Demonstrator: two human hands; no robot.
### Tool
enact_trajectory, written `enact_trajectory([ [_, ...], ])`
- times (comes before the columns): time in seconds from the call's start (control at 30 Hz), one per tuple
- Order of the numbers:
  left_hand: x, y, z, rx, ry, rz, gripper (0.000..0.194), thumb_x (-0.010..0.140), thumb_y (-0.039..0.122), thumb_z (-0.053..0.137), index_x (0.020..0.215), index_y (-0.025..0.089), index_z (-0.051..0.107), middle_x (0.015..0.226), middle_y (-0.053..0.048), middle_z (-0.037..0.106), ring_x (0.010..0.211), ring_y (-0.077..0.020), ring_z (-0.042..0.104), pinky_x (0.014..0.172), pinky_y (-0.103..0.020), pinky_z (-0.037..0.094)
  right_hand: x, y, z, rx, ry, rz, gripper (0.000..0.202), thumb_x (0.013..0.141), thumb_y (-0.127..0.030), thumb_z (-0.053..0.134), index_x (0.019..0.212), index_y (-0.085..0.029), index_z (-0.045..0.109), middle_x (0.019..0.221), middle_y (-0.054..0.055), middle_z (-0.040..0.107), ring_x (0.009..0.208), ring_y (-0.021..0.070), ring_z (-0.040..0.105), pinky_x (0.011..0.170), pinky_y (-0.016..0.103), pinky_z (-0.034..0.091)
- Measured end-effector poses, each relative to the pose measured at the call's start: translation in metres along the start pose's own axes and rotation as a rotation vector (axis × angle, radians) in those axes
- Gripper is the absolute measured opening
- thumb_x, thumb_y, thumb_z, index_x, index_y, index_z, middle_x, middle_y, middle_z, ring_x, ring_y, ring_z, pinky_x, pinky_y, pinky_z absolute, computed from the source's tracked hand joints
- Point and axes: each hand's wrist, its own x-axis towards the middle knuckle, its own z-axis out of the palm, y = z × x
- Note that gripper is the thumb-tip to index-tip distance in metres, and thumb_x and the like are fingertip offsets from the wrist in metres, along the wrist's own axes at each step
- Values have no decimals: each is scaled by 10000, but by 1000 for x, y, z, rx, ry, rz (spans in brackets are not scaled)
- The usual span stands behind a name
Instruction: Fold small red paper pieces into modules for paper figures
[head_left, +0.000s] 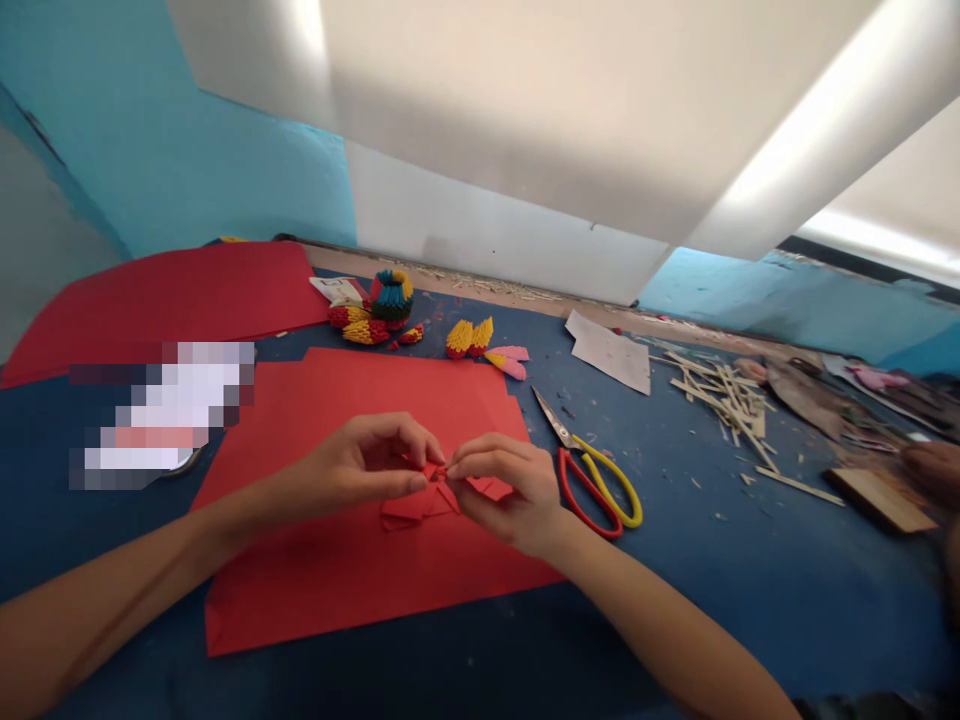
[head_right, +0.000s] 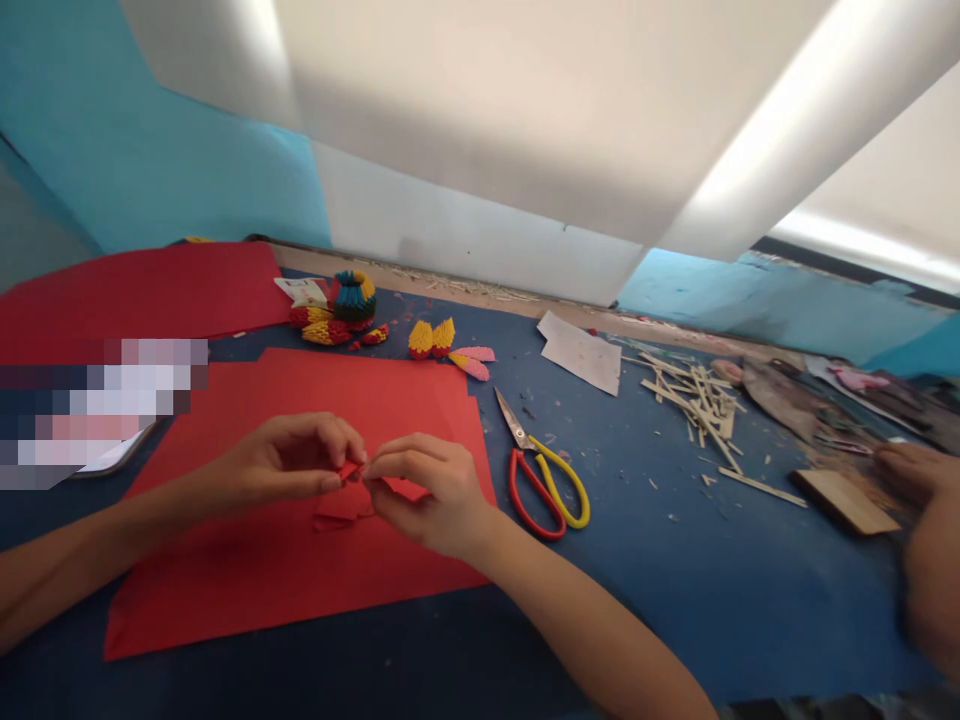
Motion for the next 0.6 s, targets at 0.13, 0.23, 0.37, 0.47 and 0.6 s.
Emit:
enact_trajectory([
  [0.13,1,0,1,-44,4,-74,144,752,237,697,801,159,587,860,-32,624,779,-131,598,679,-242,505,0,0,-1,-41,-12,-57,80,821,-131,565,847,-188,616,781,42,674,717,108,643,639,210,534],
  [0.23,3,-3,2,-110,-7,-119,144,738,237,711,817,167,613,844,-19,635,781,-129,606,701,-251,501,-2,2,0,-65,-16,-90,80,818,-128,567,844,-191,608,772,40,673,704,107,636,631,212,526],
  [0.37,3,-8,3,-172,-22,-154,120,732,246,720,802,174,655,894,-27,666,835,-146,626,760,-273,503,-5,5,1,-91,-5,-152,146,783,-94,593,887,-197,585,750,29,678,686,111,634,641,228,527],
  [0.47,3,-9,3,-178,-15,-156,107,717,238,729,768,167,667,895,-36,679,848,-157,634,769,-279,511,-5,7,2,-107,9,-198,185,782,-87,588,923,-206,562,739,19,680,676,111,641,654,236,536],
  [0.6,3,-6,4,-162,-18,-171,115,703,236,736,765,164,671,870,-37,689,817,-154,640,749,-277,519,-5,6,1,-119,8,-199,193,794,-101,582,943,-218,547,744,19,684,687,119,651,662,247,541],
])
